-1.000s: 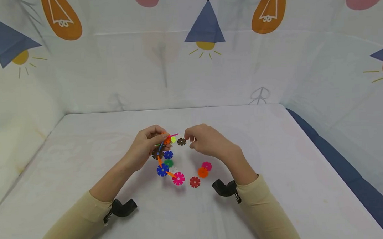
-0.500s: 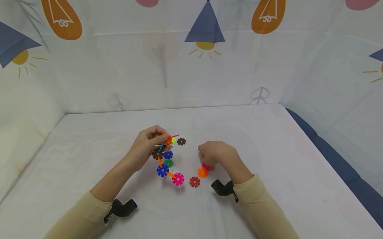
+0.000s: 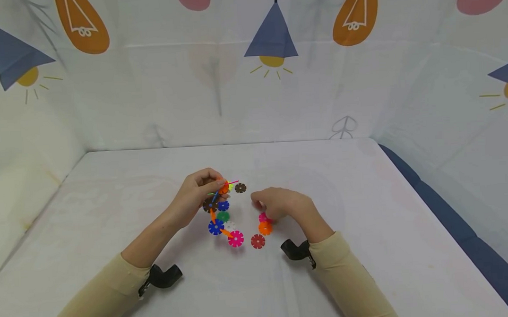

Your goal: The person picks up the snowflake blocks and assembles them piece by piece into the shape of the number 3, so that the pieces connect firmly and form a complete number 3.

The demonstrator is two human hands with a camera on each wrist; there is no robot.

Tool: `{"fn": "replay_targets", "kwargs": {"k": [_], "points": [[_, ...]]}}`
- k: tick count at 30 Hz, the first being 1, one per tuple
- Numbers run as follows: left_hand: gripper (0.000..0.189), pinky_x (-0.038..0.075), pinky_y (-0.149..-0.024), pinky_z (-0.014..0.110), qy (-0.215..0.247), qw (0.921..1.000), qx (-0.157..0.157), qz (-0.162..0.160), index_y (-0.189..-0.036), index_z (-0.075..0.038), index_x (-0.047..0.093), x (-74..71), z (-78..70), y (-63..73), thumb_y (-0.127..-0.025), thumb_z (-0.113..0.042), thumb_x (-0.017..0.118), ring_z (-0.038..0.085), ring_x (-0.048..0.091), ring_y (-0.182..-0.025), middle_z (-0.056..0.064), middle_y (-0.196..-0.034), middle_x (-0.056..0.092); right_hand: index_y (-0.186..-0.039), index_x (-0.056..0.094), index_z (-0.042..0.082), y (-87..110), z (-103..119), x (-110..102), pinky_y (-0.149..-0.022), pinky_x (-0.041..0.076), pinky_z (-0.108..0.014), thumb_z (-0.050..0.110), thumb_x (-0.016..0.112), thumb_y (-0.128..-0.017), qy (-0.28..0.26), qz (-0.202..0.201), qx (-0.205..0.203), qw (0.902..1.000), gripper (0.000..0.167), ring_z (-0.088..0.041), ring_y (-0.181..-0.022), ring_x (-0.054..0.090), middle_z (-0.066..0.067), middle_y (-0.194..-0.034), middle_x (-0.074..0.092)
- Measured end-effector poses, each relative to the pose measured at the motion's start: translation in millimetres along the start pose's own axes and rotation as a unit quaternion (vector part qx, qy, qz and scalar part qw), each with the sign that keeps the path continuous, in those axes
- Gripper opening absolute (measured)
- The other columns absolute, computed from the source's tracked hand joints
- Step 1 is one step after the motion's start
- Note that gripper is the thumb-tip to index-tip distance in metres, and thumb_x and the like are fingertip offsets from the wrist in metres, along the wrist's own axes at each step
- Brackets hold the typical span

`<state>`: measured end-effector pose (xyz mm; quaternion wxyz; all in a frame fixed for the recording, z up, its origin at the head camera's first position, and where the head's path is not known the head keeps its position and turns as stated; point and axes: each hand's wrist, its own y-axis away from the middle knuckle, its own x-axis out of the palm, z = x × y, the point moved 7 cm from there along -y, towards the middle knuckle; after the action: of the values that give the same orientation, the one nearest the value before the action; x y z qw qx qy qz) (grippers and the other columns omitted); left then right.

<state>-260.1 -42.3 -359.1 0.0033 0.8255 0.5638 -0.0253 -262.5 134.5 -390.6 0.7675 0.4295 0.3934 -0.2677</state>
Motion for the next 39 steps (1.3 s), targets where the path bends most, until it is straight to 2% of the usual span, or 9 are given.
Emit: {"fn": "replay_targets", "kwargs": {"k": [3,9,16,20,24,28,31,35,39], "points": [[0.024,0.060,-0.080,0.039,-0.001,1.0000,0.000,0.000,-0.106,-0.004,0.060,0.1,0.4,0.0,-0.099,-0.027,0.062,0.024,0.072,-0.083,0.008,-0.091,0.069,-0.099,0.056,0.018,-0.3,1,1,-0.072,0.049,-0.031,-0.004,0.068,-0.081,-0.013,0.008,-0.008,0.9999,0.031,-0.019,-0.090,0.055,-0.001,-0.093,0.059],[0.024,0.059,-0.072,0.030,0.002,1.0000,-0.003,0.004,-0.106,-0.004,0.060,1.3,0.9,-0.2,-0.098,-0.027,0.062,0.020,0.072,-0.081,0.019,-0.098,0.069,-0.091,0.058,0.014,-0.7,3,0,-0.069,0.047,-0.030,-0.005,0.070,-0.077,-0.031,0.000,-0.042,0.9987,0.027,-0.018,-0.087,0.054,-0.002,-0.090,0.059],[0.024,0.058,-0.068,0.027,0.007,0.9999,-0.004,0.006,-0.105,-0.004,0.060,2.2,1.3,0.0,-0.098,-0.026,0.063,0.020,0.072,-0.079,0.007,-0.089,0.070,-0.085,0.058,0.011,-2.6,3,-1,-0.067,0.044,-0.029,-0.004,0.072,-0.076,-0.028,-0.016,-0.046,0.9984,0.022,-0.017,-0.080,0.052,-0.001,-0.081,0.056],[0.023,0.058,-0.069,0.028,0.010,0.9999,-0.007,0.006,-0.105,-0.004,0.060,2.9,1.5,0.0,-0.098,-0.026,0.063,0.020,0.072,-0.079,0.006,-0.088,0.069,-0.083,0.057,0.012,-1.8,-1,-4,-0.066,0.043,-0.028,0.001,0.073,-0.078,-0.035,-0.029,-0.037,0.9982,0.019,-0.017,-0.077,0.052,0.000,-0.078,0.054],[0.024,0.058,-0.069,0.029,0.013,0.9998,-0.011,0.005,-0.106,-0.005,0.060,3.0,1.7,0.3,-0.098,-0.028,0.062,0.024,0.072,-0.082,0.006,-0.088,0.069,-0.081,0.058,0.013,0.5,-3,-12,-0.065,0.044,-0.028,-0.003,0.066,-0.082,-0.050,-0.056,-0.049,0.9960,0.017,-0.017,-0.076,0.052,0.000,-0.078,0.054],[0.024,0.058,-0.068,0.029,0.017,0.9997,-0.013,0.007,-0.107,-0.005,0.060,2.5,2.9,0.0,-0.099,-0.028,0.061,0.021,0.072,-0.081,0.006,-0.089,0.070,-0.085,0.060,0.012,1.6,-2,-23,-0.067,0.046,-0.028,-0.007,0.061,-0.083,-0.068,-0.099,-0.074,0.9899,0.018,-0.017,-0.078,0.052,-0.002,-0.080,0.056],[0.023,0.060,-0.075,0.036,0.020,0.9997,-0.013,0.008,-0.108,-0.004,0.059,1.8,3.7,-0.9,-0.100,-0.027,0.059,0.021,0.072,-0.081,0.007,-0.091,0.069,-0.088,0.063,0.011,3.2,-1,-31,-0.071,0.049,-0.027,-0.005,0.062,-0.085,-0.082,-0.133,-0.088,0.9837,0.016,-0.017,-0.080,0.054,-0.003,-0.083,0.060],[0.022,0.060,-0.083,0.047,0.020,0.9997,-0.010,0.005,-0.109,-0.004,0.057,0.6,3.7,-1.7,-0.102,-0.025,0.054,0.023,0.073,-0.083,0.007,-0.090,0.068,-0.089,0.067,0.012,8.6,1,-43,-0.072,0.052,-0.029,0.000,0.064,-0.089,-0.115,-0.174,-0.088,0.9740,0.012,-0.018,-0.080,0.058,-0.003,-0.084,0.065],[0.021,0.060,-0.083,0.049,0.022,0.9997,-0.009,-0.004,-0.109,-0.005,0.055,-0.7,3.0,-1.7,-0.104,-0.025,0.051,0.018,0.072,-0.080,0.006,-0.089,0.069,-0.090,0.067,0.012,15.5,2,-51,-0.075,0.054,-0.035,0.004,0.063,-0.091,-0.173,-0.204,-0.086,0.9597,0.010,-0.020,-0.081,0.061,-0.003,-0.085,0.066]]}}
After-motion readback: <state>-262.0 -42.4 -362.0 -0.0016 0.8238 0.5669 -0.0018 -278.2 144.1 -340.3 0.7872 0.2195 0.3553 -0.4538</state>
